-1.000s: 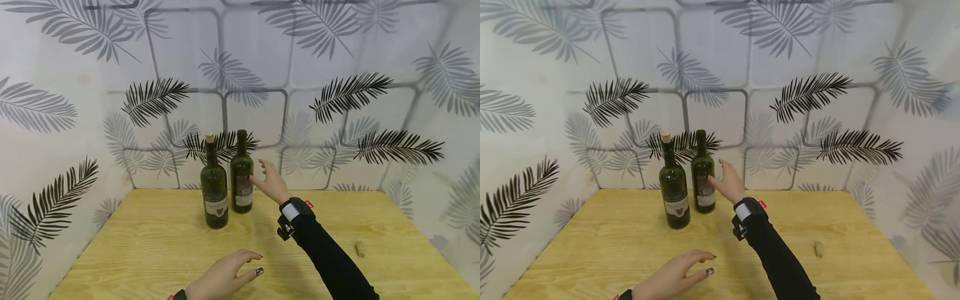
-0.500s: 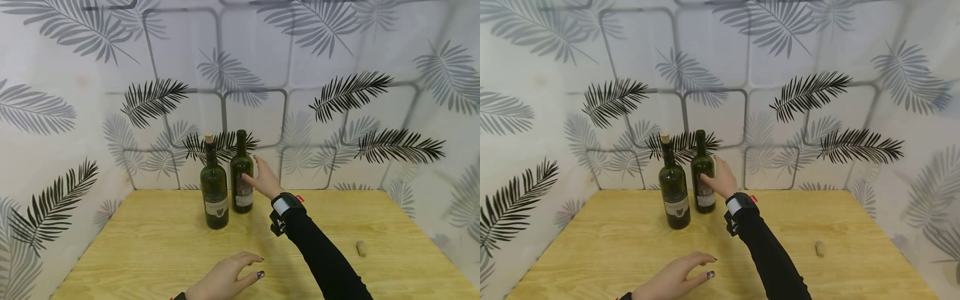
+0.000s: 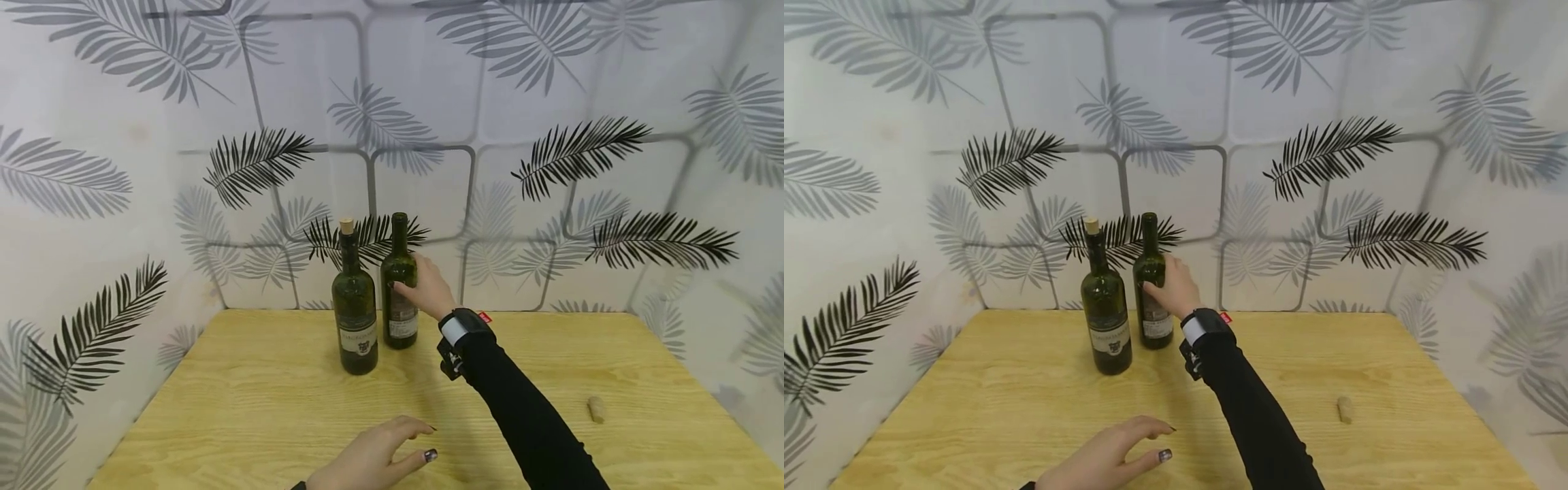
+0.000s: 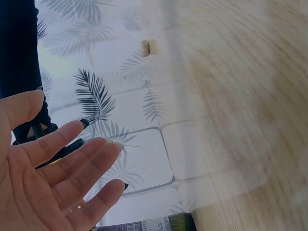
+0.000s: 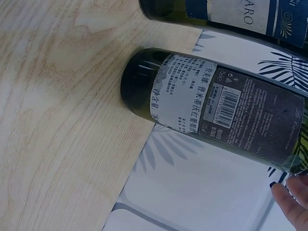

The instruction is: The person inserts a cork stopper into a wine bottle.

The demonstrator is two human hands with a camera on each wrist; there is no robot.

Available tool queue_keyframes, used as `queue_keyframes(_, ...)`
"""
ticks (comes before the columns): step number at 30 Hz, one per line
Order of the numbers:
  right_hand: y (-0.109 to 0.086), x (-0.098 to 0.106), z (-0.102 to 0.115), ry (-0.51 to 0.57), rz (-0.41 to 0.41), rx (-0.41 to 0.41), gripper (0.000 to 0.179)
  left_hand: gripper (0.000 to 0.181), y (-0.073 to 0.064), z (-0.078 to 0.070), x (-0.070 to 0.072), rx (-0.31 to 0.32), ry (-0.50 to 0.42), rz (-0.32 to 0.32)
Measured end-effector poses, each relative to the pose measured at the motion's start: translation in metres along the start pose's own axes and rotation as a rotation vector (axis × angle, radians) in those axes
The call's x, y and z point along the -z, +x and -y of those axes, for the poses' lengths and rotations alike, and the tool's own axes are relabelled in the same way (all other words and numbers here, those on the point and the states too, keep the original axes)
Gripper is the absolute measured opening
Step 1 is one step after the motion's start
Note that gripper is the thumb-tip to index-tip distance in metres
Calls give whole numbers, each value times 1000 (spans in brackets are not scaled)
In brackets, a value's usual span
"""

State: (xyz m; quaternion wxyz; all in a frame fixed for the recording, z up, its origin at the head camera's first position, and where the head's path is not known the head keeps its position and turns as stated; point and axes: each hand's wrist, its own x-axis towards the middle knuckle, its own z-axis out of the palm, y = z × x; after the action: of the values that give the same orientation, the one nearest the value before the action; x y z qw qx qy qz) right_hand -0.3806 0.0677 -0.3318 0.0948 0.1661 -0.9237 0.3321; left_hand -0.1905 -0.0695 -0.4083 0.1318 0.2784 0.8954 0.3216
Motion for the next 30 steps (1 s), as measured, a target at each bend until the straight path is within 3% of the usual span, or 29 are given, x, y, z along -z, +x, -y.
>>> queue_keyframes(4, 3, -1, 1, -25, -16, -8, 74, 39, -1, 1, 1, -21, 2, 0)
queue_keyframes(13, 8, -7, 4, -39, -21, -17, 77, 37, 1, 1, 3, 58, -30, 33)
queue_keyframes(21, 8, -10, -2, -21, 5, 1, 75, 36, -1, 3, 0, 24, -18, 33)
queue_keyframes(30, 11, -6, -2, -82, 44, 2, 77, 37, -2, 4, -1, 44, -6, 25)
